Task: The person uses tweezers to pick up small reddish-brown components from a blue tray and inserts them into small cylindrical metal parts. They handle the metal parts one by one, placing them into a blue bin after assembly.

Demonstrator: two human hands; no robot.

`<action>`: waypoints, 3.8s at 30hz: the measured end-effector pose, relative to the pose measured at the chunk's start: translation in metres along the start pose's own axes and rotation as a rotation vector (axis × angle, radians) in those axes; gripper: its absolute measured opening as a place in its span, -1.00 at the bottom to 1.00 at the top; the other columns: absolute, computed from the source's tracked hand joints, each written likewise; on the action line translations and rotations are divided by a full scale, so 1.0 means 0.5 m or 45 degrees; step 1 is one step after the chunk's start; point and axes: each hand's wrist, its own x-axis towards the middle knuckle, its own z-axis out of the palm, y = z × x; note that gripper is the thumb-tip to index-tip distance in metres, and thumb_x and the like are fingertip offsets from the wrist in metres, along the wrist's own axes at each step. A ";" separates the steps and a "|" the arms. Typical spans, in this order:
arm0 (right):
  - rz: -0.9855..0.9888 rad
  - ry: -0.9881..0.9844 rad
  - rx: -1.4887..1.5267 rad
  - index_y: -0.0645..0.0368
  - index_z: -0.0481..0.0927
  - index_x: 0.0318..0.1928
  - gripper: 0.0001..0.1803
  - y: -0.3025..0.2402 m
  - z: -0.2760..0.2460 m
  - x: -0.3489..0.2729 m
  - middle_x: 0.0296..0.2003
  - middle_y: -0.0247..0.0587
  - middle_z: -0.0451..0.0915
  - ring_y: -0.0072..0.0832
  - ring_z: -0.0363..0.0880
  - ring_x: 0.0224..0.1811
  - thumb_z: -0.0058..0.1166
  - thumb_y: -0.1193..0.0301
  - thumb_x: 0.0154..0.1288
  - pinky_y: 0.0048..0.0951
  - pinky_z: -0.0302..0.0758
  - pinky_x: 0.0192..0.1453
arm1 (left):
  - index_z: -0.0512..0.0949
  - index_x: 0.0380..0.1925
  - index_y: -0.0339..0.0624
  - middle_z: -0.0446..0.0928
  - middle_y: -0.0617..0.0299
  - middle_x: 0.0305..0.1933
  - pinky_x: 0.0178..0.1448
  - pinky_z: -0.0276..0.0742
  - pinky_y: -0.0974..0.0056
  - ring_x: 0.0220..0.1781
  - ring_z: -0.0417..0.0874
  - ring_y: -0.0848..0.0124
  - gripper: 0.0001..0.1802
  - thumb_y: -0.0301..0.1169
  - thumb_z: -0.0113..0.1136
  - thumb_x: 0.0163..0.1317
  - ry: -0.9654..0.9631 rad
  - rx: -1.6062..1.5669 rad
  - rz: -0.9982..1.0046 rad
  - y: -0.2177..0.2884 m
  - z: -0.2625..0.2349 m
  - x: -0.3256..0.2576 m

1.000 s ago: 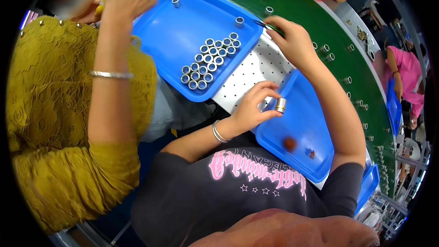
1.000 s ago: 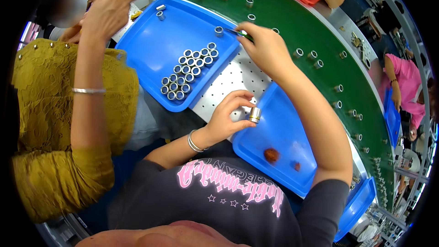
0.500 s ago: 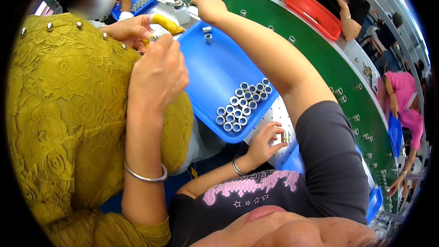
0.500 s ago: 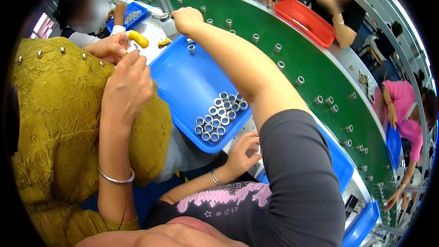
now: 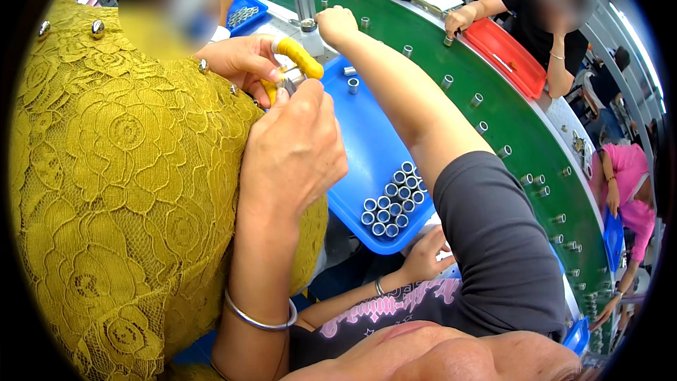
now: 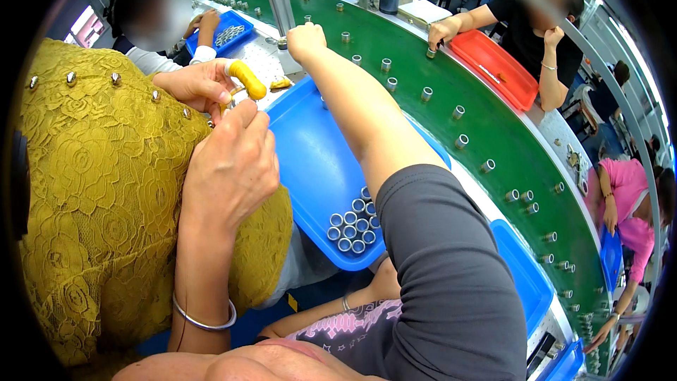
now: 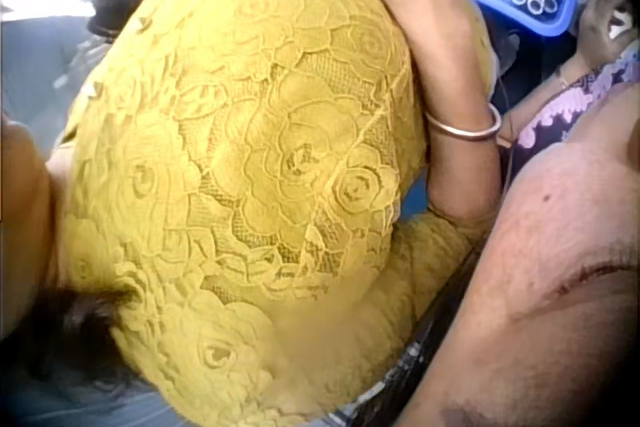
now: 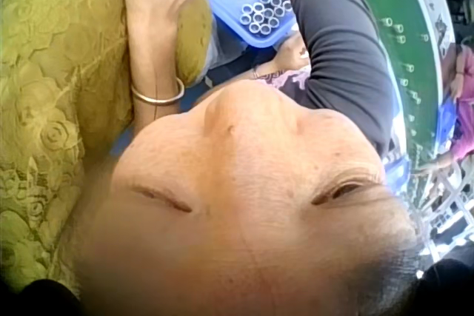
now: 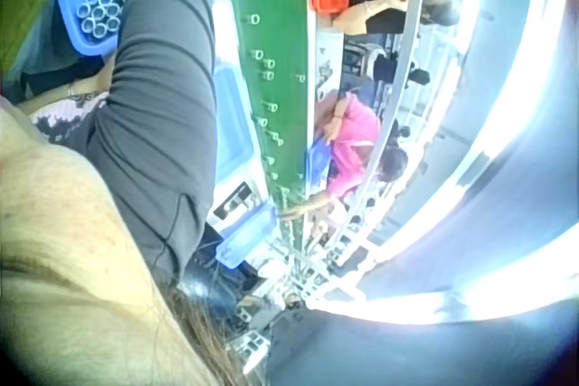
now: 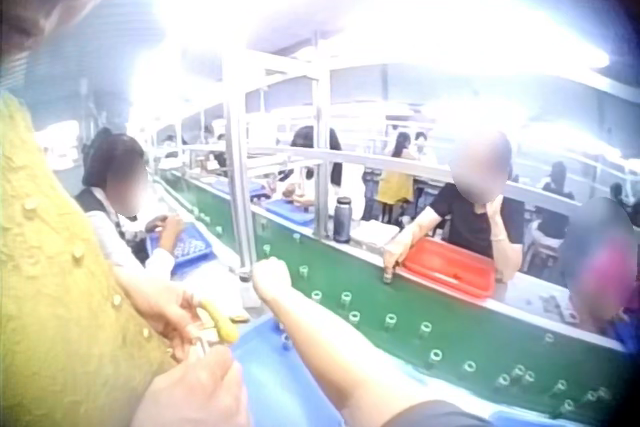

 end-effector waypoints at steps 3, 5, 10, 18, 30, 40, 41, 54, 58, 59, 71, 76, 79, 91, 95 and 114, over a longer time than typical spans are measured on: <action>0.109 0.086 0.194 -0.12 0.64 -0.17 -0.67 0.016 -0.041 -0.026 -0.22 -0.16 0.61 -0.23 0.55 -0.11 -0.13 0.47 0.12 -0.24 0.48 -0.03 | 0.47 -0.17 -0.22 0.45 0.07 -0.11 -0.25 0.50 0.31 -0.31 0.53 0.31 -0.56 -0.44 0.35 -0.11 -0.039 -0.092 -0.045 0.032 0.001 0.011; 0.159 0.119 0.662 -0.14 0.63 -0.13 -0.66 -0.009 -0.109 -0.028 -0.17 -0.16 0.61 -0.22 0.55 -0.11 -0.05 0.48 0.09 -0.29 0.48 -0.03 | 0.47 -0.20 -0.24 0.44 0.15 -0.11 -0.28 0.52 0.40 -0.31 0.52 0.45 -0.58 -0.47 0.39 -0.10 -0.034 -0.001 -0.087 0.083 -0.020 0.016; 0.263 -0.168 1.384 0.10 0.60 -0.07 -0.65 0.134 -0.177 -0.209 -0.24 -0.28 0.64 -0.53 0.53 -0.21 0.13 0.47 0.06 -0.51 0.42 -0.10 | 0.44 -0.14 -0.27 0.44 0.22 -0.28 -0.19 0.51 0.44 -0.28 0.52 0.52 -0.59 -0.61 0.31 -0.04 -0.198 -0.151 -0.222 0.068 -0.004 0.024; 0.572 -0.161 1.789 0.26 0.52 -0.01 -0.65 0.203 -0.384 -0.674 -0.25 -0.29 0.63 -0.60 0.50 -0.17 0.08 0.45 0.16 -0.55 0.37 -0.05 | 0.36 -0.03 -0.39 0.58 0.09 -0.23 -0.11 0.50 0.44 -0.23 0.60 0.46 -0.56 -0.68 0.18 0.03 -0.221 -0.685 -0.701 0.071 -0.014 0.019; 0.648 0.568 0.405 0.15 0.63 -0.29 -0.76 0.025 -0.404 -1.193 -0.42 -0.27 0.59 -0.38 0.51 -0.43 0.12 0.63 -0.05 -0.44 0.36 -0.36 | 0.32 0.07 -0.28 0.44 0.13 -0.01 -0.15 0.56 0.38 -0.22 0.60 0.39 -0.47 -0.51 0.25 0.08 -0.670 -1.018 -0.663 0.052 0.094 0.031; 0.593 0.771 0.070 0.10 0.63 -0.27 -0.65 0.022 -0.342 -1.286 -0.40 -0.36 0.54 -0.48 0.43 -0.49 0.12 0.60 -0.20 -0.48 0.27 -0.43 | 0.29 0.09 -0.25 0.39 0.05 0.10 0.04 0.51 0.32 -0.04 0.54 0.33 -0.47 -0.44 0.24 0.11 -0.855 -0.949 -0.671 0.023 0.165 0.004; 0.588 0.782 0.045 0.10 0.63 -0.27 -0.65 0.024 -0.341 -1.292 -0.40 -0.37 0.54 -0.49 0.43 -0.49 0.11 0.59 -0.20 -0.48 0.26 -0.43 | 0.29 0.09 -0.25 0.39 0.04 0.10 0.05 0.50 0.31 -0.03 0.54 0.33 -0.47 -0.44 0.23 0.11 -0.850 -0.958 -0.671 0.022 0.172 0.000; 0.580 0.763 0.032 0.09 0.63 -0.26 -0.64 0.029 -0.337 -1.315 -0.40 -0.39 0.54 -0.51 0.42 -0.48 0.11 0.58 -0.22 -0.49 0.25 -0.40 | 0.28 0.10 -0.24 0.38 0.03 0.11 0.08 0.48 0.28 0.00 0.52 0.32 -0.47 -0.46 0.22 0.12 -0.840 -0.957 -0.658 0.020 0.186 -0.017; 0.568 0.780 0.002 0.08 0.63 -0.26 -0.64 0.033 -0.338 -1.316 -0.40 -0.39 0.55 -0.50 0.44 -0.47 0.11 0.58 -0.22 -0.49 0.26 -0.38 | 0.28 0.10 -0.24 0.38 0.04 0.11 0.04 0.49 0.29 -0.04 0.53 0.32 -0.46 -0.45 0.22 0.12 -0.844 -0.965 -0.700 0.024 0.182 -0.018; 0.569 0.780 -0.002 0.08 0.63 -0.27 -0.64 0.033 -0.339 -1.317 -0.40 -0.39 0.55 -0.49 0.44 -0.47 0.12 0.58 -0.21 -0.49 0.27 -0.38 | 0.28 0.10 -0.24 0.38 0.04 0.11 0.03 0.50 0.29 -0.04 0.54 0.32 -0.46 -0.45 0.22 0.12 -0.843 -0.972 -0.701 0.025 0.182 -0.018; 0.682 0.762 0.289 0.15 0.60 -0.18 -0.69 0.032 -0.363 -1.318 -0.36 -0.31 0.56 -0.45 0.49 -0.42 0.09 0.61 -0.02 -0.48 0.33 -0.37 | 0.29 0.10 -0.24 0.37 0.06 0.13 0.01 0.52 0.34 -0.06 0.55 0.34 -0.46 -0.42 0.23 0.12 -0.859 -0.987 -0.720 0.033 0.193 -0.020; 1.124 0.871 1.201 0.27 0.54 -0.13 -0.80 0.023 -0.374 -1.307 -0.31 -0.24 0.59 -0.56 0.52 -0.32 0.03 0.54 0.22 -0.58 0.41 -0.26 | 0.31 0.13 -0.26 0.38 0.08 0.14 -0.01 0.52 0.36 -0.10 0.57 0.37 -0.44 -0.34 0.22 0.14 -0.997 -0.893 -0.793 0.039 0.204 -0.021; 1.173 0.798 1.644 0.30 0.56 -0.16 -0.79 0.035 -0.367 -1.313 -0.35 -0.33 0.58 -0.70 0.48 -0.32 0.10 0.46 0.22 -0.67 0.41 -0.25 | 0.30 0.15 -0.27 0.42 0.10 0.10 -0.03 0.52 0.36 -0.14 0.58 0.39 -0.42 -0.32 0.21 0.15 -1.135 -0.846 -0.863 0.043 0.209 -0.026; 1.361 1.092 1.467 0.28 0.59 -0.34 -0.87 0.022 -0.340 -1.330 -0.56 -0.45 0.49 -0.79 0.36 -0.52 0.21 0.47 0.13 -0.75 0.23 -0.51 | 0.44 -0.21 -0.32 0.52 0.25 -0.35 -0.28 0.42 0.54 -0.33 0.51 0.60 -0.79 -0.56 0.20 0.14 -0.878 -0.430 -0.433 0.044 0.236 -0.057; 1.332 1.015 1.303 0.27 0.59 -0.36 -0.88 0.016 -0.338 -1.330 -0.60 -0.50 0.45 -0.81 0.29 -0.55 0.21 0.48 0.13 -0.74 0.17 -0.54 | 0.46 -0.28 -0.35 0.52 0.25 -0.36 -0.30 0.43 0.53 -0.36 0.51 0.61 -0.85 -0.56 0.18 0.15 -0.896 -0.408 -0.459 0.049 0.240 -0.061; 1.214 0.934 1.135 0.25 0.56 -0.41 -0.88 0.010 -0.328 -1.326 -0.60 -0.38 0.46 -0.73 0.31 -0.57 0.24 0.49 0.08 -0.66 0.20 -0.53 | 0.41 -0.38 -0.29 0.49 0.26 -0.45 -0.39 0.38 0.53 -0.44 0.49 0.62 -0.92 -0.56 0.11 0.18 -0.905 -0.498 -0.465 0.039 0.226 -0.059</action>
